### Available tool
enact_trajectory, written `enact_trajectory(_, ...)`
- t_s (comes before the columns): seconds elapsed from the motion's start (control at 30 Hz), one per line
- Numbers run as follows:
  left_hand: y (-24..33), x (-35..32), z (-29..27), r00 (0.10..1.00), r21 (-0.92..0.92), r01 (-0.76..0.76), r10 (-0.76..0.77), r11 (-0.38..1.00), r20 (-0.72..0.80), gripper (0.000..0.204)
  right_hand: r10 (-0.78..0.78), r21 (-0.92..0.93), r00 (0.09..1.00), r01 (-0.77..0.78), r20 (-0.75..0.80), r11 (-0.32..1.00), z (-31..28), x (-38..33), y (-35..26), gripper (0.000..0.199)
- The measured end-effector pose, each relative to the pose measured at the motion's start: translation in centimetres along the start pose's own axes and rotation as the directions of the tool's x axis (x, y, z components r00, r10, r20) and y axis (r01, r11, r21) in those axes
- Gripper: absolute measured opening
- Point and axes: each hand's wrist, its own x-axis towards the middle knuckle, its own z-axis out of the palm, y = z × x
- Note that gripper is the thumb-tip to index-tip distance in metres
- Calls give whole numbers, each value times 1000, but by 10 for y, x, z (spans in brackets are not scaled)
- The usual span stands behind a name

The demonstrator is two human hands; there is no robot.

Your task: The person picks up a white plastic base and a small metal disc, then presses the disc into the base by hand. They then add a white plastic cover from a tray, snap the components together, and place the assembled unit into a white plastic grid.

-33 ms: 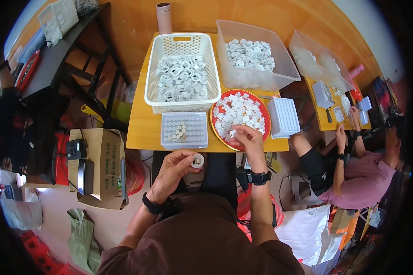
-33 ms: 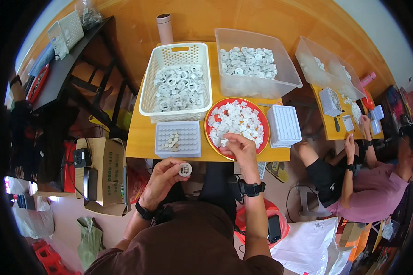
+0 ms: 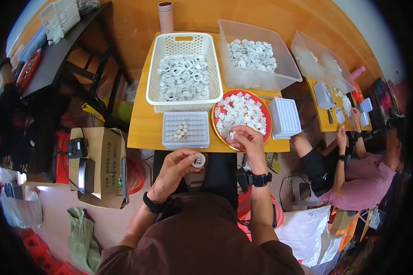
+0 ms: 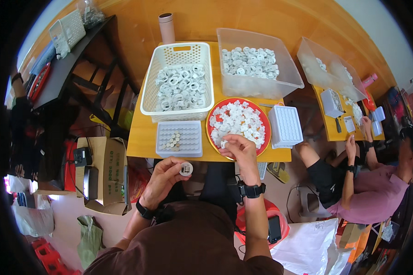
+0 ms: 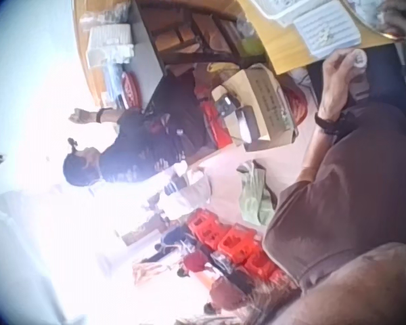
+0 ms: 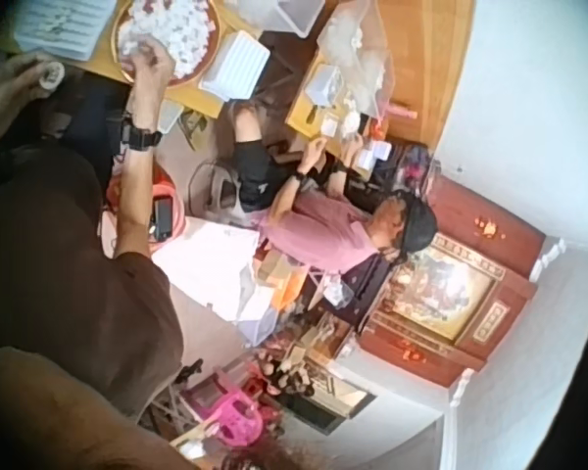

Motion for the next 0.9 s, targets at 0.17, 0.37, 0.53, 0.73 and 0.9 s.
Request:
enact_trajectory(0.17, 5, 2, 2, 1000, -12, -11, 11, 1000, -26, 16, -3, 30, 988, -1, 154, 1000, 30, -21, -14, 11)
enact_trajectory(0.37, 10, -1, -4, 998, -16, -41, 40, 999, -37, 16, -78, -8, 964, 82, 255, 997, 70, -42, -18, 10)
enact_trajectory(0.53, 10, -1, -7, 999, -43, -51, 51, 998, -19, 16, -307, -243, 930, 352, 204, 904, 86, -46, -12, 8)
enact_trajectory(0.73, 8, 0, -10, 998, -54, -57, 57, 997, -7, 16, -352, -346, 911, 408, 214, 845, 88, -46, -10, 8)
enact_trajectory(0.9, 7, 1, -12, 998, -61, -62, 61, 996, -10, 17, -365, -328, 905, 420, 218, 846, 88, -46, -11, 8)
